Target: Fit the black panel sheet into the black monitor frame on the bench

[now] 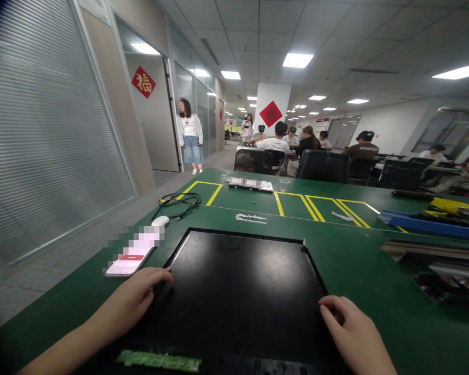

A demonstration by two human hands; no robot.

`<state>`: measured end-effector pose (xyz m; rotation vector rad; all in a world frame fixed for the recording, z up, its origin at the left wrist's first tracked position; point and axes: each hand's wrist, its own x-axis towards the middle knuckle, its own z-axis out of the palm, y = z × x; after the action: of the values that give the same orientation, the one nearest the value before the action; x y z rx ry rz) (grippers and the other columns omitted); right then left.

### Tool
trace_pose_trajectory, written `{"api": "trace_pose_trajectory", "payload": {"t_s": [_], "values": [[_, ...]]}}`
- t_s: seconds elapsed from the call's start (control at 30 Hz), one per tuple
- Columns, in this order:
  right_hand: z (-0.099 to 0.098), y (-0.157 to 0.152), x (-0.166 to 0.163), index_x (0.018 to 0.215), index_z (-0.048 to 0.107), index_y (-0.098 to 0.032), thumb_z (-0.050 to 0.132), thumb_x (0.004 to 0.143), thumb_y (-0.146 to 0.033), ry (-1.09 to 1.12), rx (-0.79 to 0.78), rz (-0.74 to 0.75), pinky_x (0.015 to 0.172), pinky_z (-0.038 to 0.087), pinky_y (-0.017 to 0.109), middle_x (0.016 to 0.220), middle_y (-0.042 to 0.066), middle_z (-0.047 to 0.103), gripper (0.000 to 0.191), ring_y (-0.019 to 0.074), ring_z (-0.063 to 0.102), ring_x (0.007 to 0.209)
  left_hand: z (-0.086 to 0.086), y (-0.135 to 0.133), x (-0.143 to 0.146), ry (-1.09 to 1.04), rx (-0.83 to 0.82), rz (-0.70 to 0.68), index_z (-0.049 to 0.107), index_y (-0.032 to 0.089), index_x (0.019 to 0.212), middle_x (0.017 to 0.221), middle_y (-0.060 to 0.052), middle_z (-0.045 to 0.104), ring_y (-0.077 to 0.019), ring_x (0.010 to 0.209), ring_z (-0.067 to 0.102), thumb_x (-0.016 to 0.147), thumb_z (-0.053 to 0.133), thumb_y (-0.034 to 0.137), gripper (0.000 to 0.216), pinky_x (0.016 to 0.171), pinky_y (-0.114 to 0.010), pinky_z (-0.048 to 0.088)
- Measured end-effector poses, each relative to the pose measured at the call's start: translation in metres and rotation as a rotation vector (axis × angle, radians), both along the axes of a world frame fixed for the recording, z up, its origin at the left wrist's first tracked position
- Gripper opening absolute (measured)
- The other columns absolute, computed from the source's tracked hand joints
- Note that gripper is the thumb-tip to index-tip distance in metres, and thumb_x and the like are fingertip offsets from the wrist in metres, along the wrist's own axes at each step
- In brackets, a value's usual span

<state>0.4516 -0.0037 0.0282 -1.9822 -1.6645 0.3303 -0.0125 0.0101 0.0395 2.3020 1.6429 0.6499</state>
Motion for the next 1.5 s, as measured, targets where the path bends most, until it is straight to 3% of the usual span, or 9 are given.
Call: {"api": "trace_pose_trajectory", "payload": {"t_s": [0.5, 0.6, 0.8, 1.13, 1.5], "values": [[-0.001, -0.001, 0.001, 0.080, 0.075, -0.028, 0.049, 0.071, -0.057, 0.002, -0.043, -0.010, 0.069, 0.052, 0.033, 0.091, 0.005, 0.074, 0.040, 0.0244, 0.068, 0.082, 0.001, 0.003, 0.003, -0.016, -0.020, 0.038, 0.056, 0.025, 0.078, 0.086, -0.003, 0.067, -0.0264, 0.094, 0.063, 0.063, 0.039, -0.002, 0.035, 0.082, -0.040, 0.048], [-0.001, 0.000, 0.001, 0.081, 0.075, -0.028, 0.047, 0.071, -0.056, 0.006, -0.050, -0.006, 0.069, 0.052, 0.033, 0.089, 0.005, 0.074, 0.040, 0.0242, 0.068, 0.080, -0.001, 0.003, 0.001, -0.022, -0.024, 0.046, 0.059, 0.023, 0.083, 0.090, -0.005, 0.068, -0.0263, 0.094, 0.063, 0.065, 0.038, -0.001, 0.037, 0.082, -0.040, 0.048], [-0.001, 0.002, 0.001, 0.079, 0.074, -0.028, 0.048, 0.069, -0.055, 0.036, -0.052, -0.029, 0.069, 0.052, 0.035, 0.089, 0.004, 0.074, 0.039, 0.0250, 0.068, 0.080, -0.008, 0.002, -0.002, -0.037, -0.015, 0.035, 0.064, 0.024, 0.097, 0.111, -0.006, 0.070, -0.0260, 0.112, 0.060, 0.070, 0.039, -0.001, 0.045, 0.095, -0.041, 0.043], [-0.010, 0.004, 0.005, 0.083, 0.073, -0.026, 0.049, 0.061, -0.050, 0.119, -0.047, -0.085, 0.069, 0.050, 0.035, 0.086, 0.004, 0.074, 0.040, 0.0237, 0.067, 0.074, -0.013, 0.003, -0.003, -0.039, 0.005, 0.032, 0.068, 0.026, 0.093, 0.112, -0.005, 0.070, -0.0265, 0.115, 0.058, 0.070, 0.040, -0.001, 0.045, 0.094, -0.041, 0.045], [-0.017, 0.006, 0.010, 0.084, 0.071, -0.026, 0.049, 0.062, -0.044, 0.130, -0.036, -0.082, 0.074, 0.049, 0.036, 0.088, 0.004, 0.075, 0.036, 0.0244, 0.067, 0.081, -0.017, 0.004, -0.004, -0.014, 0.013, 0.034, 0.068, 0.026, 0.093, 0.114, -0.006, 0.068, -0.0271, 0.116, 0.058, 0.070, 0.040, -0.001, 0.045, 0.094, -0.042, 0.045]]}}
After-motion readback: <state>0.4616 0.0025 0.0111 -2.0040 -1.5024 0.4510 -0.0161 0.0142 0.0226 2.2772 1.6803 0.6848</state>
